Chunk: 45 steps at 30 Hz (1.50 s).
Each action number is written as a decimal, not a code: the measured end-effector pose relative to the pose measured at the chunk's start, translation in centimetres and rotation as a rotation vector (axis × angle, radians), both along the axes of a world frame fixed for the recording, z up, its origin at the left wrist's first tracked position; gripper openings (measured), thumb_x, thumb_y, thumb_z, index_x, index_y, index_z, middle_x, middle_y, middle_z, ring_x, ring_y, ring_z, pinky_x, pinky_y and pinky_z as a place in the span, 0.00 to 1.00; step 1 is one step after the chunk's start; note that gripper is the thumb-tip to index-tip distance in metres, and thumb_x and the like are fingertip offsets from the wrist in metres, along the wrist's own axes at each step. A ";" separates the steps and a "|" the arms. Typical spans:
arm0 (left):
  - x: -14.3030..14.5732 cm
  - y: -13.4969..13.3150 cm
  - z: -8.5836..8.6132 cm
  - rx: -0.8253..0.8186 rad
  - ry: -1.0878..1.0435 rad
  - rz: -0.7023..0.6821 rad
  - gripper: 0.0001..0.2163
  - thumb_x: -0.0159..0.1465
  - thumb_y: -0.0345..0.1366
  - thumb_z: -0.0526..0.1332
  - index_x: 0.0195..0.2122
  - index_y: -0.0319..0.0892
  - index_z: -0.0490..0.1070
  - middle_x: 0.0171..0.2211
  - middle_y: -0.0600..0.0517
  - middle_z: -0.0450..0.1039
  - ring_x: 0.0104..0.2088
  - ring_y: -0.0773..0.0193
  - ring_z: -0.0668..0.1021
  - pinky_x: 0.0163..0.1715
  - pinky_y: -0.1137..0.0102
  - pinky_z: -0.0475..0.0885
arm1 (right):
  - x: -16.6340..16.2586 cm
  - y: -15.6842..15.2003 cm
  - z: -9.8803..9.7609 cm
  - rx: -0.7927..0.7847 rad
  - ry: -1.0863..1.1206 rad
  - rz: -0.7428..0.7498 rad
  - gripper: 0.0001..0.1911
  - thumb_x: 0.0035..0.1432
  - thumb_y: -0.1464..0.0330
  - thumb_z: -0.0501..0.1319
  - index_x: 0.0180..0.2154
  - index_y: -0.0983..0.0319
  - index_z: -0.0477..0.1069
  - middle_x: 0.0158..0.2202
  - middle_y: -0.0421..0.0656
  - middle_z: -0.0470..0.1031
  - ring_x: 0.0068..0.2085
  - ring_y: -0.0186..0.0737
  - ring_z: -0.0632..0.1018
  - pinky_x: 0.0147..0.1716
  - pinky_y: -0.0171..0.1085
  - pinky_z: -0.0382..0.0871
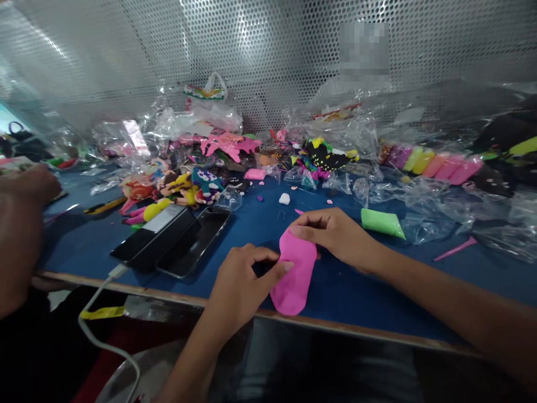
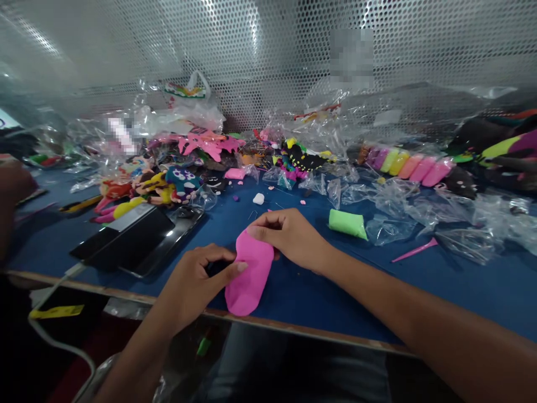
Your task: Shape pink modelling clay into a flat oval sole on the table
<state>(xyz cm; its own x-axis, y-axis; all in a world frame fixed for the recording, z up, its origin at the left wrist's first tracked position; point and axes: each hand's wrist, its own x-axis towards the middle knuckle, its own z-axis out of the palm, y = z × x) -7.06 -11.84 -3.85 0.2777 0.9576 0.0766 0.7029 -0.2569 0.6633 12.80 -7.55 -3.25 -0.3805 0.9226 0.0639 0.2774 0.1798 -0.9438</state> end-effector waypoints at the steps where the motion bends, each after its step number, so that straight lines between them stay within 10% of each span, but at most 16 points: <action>1: 0.0 -0.1 -0.1 0.018 0.027 -0.007 0.13 0.62 0.50 0.59 0.31 0.47 0.78 0.30 0.56 0.77 0.34 0.63 0.75 0.38 0.67 0.64 | 0.0 0.1 -0.1 0.031 -0.053 0.004 0.16 0.57 0.58 0.60 0.34 0.63 0.78 0.25 0.39 0.74 0.25 0.32 0.71 0.25 0.33 0.64; 9: -0.6 -1.8 -1.4 0.316 0.236 0.170 0.12 0.66 0.42 0.55 0.47 0.49 0.73 0.45 0.51 0.74 0.44 0.57 0.74 0.47 0.59 0.67 | 0.4 1.0 -1.2 0.519 -0.535 -0.030 0.14 0.64 0.67 0.53 0.48 0.61 0.73 0.44 0.47 0.75 0.46 0.44 0.73 0.48 0.45 0.66; 19: -1.9 -1.9 -0.8 0.252 0.363 0.001 0.15 0.68 0.41 0.52 0.53 0.55 0.70 0.53 0.52 0.69 0.51 0.56 0.70 0.53 0.55 0.64 | 0.5 -0.9 -1.8 0.645 -0.580 0.209 0.19 0.66 0.64 0.52 0.56 0.57 0.68 0.55 0.50 0.68 0.59 0.46 0.67 0.58 0.52 0.59; 45: 1.1 -2.3 -0.3 0.335 0.431 0.023 0.23 0.61 0.53 0.59 0.52 0.45 0.70 0.53 0.46 0.70 0.50 0.48 0.70 0.47 0.53 0.66 | 2.8 2.2 -1.6 0.662 -0.990 -0.196 0.10 0.62 0.69 0.55 0.35 0.64 0.74 0.36 0.51 0.72 0.41 0.49 0.71 0.45 0.48 0.66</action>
<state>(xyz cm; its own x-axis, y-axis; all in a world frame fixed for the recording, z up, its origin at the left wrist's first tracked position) -5.95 -14.11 -4.12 0.3310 0.9065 0.2620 0.9008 -0.3863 0.1983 15.62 -5.37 -4.90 -0.3894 0.8689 0.3057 0.9051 0.4225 -0.0478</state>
